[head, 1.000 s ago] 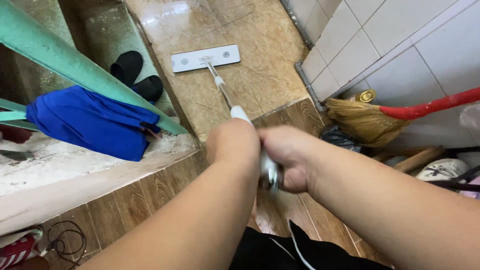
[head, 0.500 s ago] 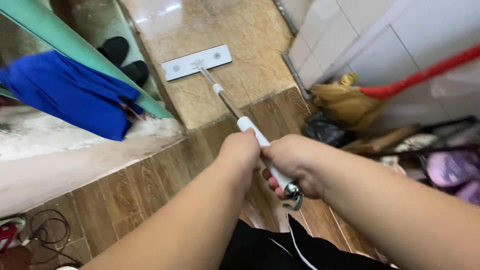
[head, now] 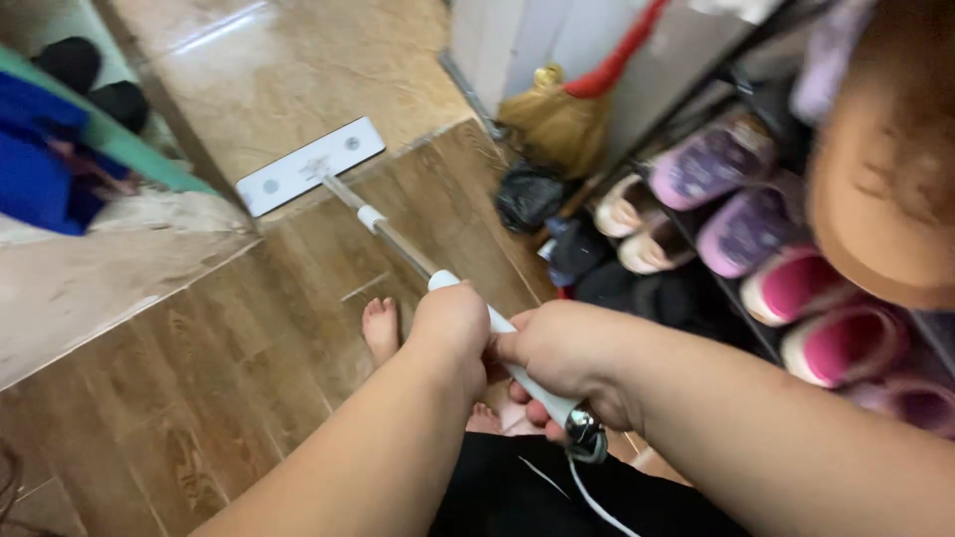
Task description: Mopping a tiled floor with a flat mop.
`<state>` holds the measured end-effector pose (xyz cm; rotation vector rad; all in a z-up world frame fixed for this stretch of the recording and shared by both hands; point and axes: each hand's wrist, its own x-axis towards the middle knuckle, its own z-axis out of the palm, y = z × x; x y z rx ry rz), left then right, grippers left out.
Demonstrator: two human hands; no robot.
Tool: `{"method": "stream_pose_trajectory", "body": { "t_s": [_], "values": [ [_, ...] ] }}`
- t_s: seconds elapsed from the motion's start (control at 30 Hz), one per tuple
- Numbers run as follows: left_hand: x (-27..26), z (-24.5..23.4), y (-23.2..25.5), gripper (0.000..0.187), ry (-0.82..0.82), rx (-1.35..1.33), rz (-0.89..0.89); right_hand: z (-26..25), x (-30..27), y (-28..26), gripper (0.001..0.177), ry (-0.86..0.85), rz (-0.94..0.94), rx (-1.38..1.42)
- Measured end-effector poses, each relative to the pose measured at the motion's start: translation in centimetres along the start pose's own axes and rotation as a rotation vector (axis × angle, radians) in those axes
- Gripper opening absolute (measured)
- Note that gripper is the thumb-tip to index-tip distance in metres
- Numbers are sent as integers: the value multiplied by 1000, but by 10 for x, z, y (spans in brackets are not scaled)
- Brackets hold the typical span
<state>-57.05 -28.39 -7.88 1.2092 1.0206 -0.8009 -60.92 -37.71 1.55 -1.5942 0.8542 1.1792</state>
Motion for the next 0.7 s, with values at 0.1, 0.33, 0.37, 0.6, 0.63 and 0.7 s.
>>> {"method": "stream_pose_trajectory", "body": {
  "t_s": [0.1, 0.33, 0.37, 0.6, 0.63, 0.7],
  "values": [
    [-11, 25, -28, 37, -28, 47, -13, -12, -15, 35, 25, -8, 26, 45],
    [-18, 41, -51, 36, -31, 102, -22, -20, -42, 60, 25, 16, 49, 113],
    [-17, 39, -50, 36, -25, 105, -22, -19, -42, 60, 23, 17, 54, 140],
    [-13, 15, -15, 36, 23, 85, -1, -10, -28, 21, 24, 2, 46, 179],
    [-11, 12, -7, 36, 29, 83, 2, -9, -22, 12, 24, -3, 40, 175],
    [-6, 4, 8, 36, 39, 78, -1, -6, -10, -5, 23, -21, 34, 124]
  ]
}}
